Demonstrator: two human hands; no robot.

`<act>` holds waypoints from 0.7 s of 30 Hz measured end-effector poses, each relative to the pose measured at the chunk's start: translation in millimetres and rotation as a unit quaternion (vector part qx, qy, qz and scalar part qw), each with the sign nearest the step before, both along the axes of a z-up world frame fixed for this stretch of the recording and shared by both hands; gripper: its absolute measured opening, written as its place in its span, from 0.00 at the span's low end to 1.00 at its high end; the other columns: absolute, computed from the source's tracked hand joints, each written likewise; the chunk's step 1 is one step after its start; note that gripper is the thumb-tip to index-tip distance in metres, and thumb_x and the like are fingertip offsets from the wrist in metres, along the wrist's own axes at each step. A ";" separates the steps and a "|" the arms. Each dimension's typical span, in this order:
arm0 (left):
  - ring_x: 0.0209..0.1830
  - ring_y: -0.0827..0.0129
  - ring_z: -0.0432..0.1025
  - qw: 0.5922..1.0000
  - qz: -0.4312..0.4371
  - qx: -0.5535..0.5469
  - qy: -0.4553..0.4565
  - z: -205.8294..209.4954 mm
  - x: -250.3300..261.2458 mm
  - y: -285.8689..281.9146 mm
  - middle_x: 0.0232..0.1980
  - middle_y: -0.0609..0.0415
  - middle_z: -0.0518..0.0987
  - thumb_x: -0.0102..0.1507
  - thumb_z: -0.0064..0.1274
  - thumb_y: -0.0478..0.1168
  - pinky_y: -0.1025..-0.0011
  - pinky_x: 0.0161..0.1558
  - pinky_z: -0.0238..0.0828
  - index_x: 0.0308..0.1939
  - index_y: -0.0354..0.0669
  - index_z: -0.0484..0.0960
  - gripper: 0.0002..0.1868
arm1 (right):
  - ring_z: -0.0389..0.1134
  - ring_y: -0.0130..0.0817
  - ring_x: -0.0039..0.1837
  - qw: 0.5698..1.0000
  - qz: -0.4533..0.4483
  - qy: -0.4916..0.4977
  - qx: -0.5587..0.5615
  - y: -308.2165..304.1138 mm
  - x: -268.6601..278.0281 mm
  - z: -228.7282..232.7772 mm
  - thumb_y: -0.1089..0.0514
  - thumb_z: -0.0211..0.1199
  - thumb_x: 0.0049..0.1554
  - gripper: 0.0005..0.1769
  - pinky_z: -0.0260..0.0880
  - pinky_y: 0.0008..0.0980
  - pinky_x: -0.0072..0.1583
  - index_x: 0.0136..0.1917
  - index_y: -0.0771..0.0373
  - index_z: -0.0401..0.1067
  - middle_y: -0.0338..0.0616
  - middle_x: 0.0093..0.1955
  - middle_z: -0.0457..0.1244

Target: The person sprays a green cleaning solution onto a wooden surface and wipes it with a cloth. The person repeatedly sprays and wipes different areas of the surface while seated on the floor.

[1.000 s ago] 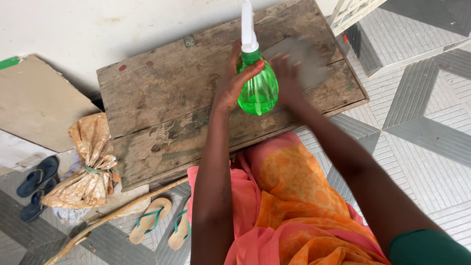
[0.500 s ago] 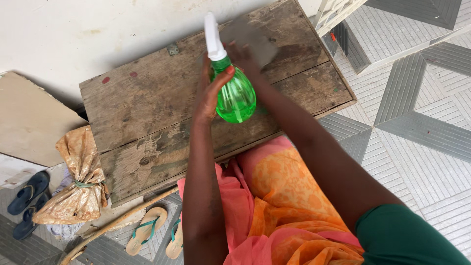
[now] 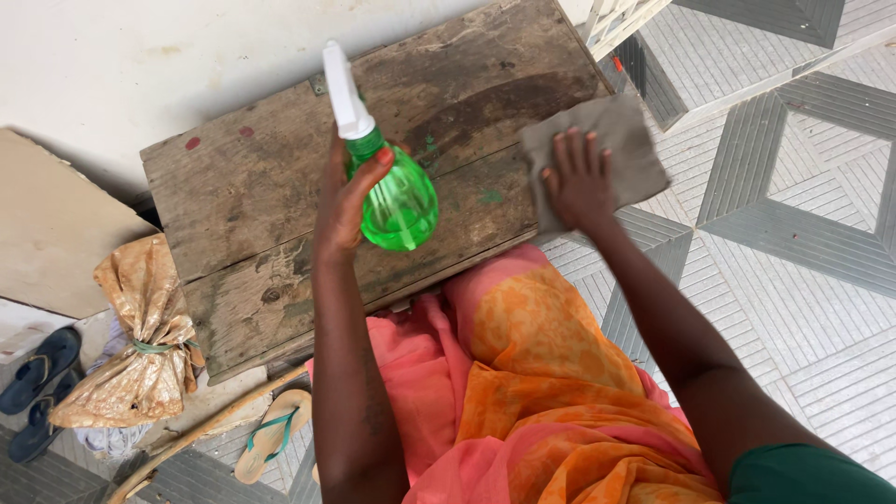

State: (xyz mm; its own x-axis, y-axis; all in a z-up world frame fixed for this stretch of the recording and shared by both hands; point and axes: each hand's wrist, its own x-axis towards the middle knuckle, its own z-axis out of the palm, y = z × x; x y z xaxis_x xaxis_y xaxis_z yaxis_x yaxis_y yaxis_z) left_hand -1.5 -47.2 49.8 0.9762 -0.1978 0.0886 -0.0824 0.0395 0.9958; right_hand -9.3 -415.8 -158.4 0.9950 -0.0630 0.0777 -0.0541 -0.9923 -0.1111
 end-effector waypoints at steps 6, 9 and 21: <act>0.50 0.63 0.78 0.997 -0.013 -0.075 -0.018 -0.1 -19.5 33.8 0.52 0.45 0.83 0.65 0.63 0.49 0.63 0.54 0.77 0.68 0.33 0.68 0.35 | 0.43 0.58 0.83 0.950 0.267 -0.101 0.126 182.1 -43.4 10.3 0.43 0.56 0.60 0.37 0.45 0.66 0.75 0.78 0.59 0.57 0.52 0.82 0.48; 0.48 0.64 0.78 0.996 -0.010 -0.091 -0.011 2.7 -27.2 42.6 0.50 0.46 0.82 0.64 0.62 0.48 0.64 0.52 0.78 0.66 0.34 0.68 0.32 | 0.46 0.61 0.82 0.890 0.423 -0.156 0.073 282.7 -61.2 6.0 0.41 0.56 0.64 0.30 0.46 0.66 0.75 0.74 0.55 0.63 0.55 0.81 0.49; 0.56 0.62 0.75 0.998 0.040 -0.039 -0.014 -19.4 -23.6 59.7 0.54 0.47 0.79 0.63 0.62 0.49 0.63 0.59 0.72 0.74 0.40 0.61 0.41 | 0.43 0.60 0.84 0.927 0.332 -0.170 0.045 199.5 183.0 -61.9 0.38 0.49 0.73 0.34 0.43 0.70 0.75 0.86 0.50 0.52 0.49 0.86 0.46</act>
